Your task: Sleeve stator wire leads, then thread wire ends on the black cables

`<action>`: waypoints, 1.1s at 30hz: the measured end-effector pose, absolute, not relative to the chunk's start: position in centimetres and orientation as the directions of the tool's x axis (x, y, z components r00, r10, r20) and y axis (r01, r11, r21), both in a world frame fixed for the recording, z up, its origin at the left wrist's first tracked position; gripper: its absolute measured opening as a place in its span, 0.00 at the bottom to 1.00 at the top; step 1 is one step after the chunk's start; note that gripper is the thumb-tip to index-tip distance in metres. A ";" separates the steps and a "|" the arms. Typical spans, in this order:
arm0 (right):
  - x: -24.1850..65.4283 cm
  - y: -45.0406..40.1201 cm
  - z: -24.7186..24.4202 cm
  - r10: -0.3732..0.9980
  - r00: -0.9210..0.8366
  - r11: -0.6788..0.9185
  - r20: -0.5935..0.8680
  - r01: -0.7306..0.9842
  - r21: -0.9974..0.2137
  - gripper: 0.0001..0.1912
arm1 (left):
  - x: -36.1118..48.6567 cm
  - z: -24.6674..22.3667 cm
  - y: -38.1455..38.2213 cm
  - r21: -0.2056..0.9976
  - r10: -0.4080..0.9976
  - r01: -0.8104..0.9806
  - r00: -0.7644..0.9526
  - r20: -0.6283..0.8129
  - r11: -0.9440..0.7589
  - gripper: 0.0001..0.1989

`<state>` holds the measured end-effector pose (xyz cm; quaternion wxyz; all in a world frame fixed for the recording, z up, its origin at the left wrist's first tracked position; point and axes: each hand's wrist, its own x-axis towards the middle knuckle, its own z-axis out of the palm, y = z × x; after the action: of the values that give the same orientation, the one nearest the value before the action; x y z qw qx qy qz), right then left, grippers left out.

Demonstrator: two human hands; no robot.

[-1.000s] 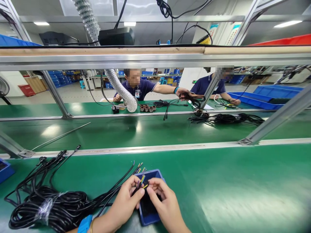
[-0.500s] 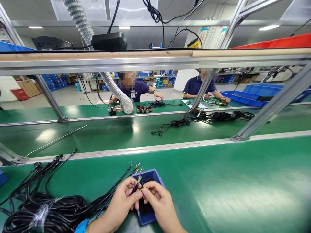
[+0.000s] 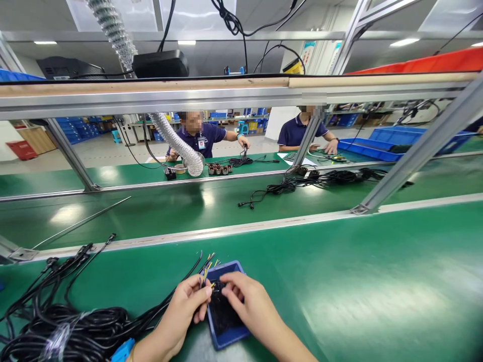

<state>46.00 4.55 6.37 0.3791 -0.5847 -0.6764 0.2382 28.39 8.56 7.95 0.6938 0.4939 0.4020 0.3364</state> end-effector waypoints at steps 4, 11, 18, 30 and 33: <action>45.0 4.9 4.8 0.943 -0.230 0.293 0.240 0.917 -0.271 0.05 | 28.5 7.5 8.3 0.951 0.860 -0.065 0.448 -0.244 0.303 0.16; 45.5 4.5 5.4 0.940 -0.192 0.296 0.283 0.871 -0.392 0.10 | 28.6 7.6 8.3 0.952 0.859 -0.066 0.455 -0.237 0.298 0.19; 46.8 4.3 6.5 0.946 -0.090 0.282 0.313 0.706 -0.650 0.11 | 28.6 8.1 8.2 0.936 0.847 -0.016 0.432 -0.310 0.351 0.14; 44.9 5.5 2.7 0.909 -0.305 0.344 0.285 0.934 -0.099 0.07 | 28.5 7.9 8.2 0.960 0.863 0.027 0.432 -0.263 0.279 0.13; 44.7 5.7 2.3 0.906 -0.301 0.343 0.298 0.934 -0.100 0.05 | 28.6 7.8 8.2 0.960 0.861 0.027 0.435 -0.264 0.280 0.13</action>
<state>44.68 5.72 2.29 0.1523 -0.5713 -0.8052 -0.0459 28.55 8.23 7.83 0.6734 0.5141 0.4319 0.3094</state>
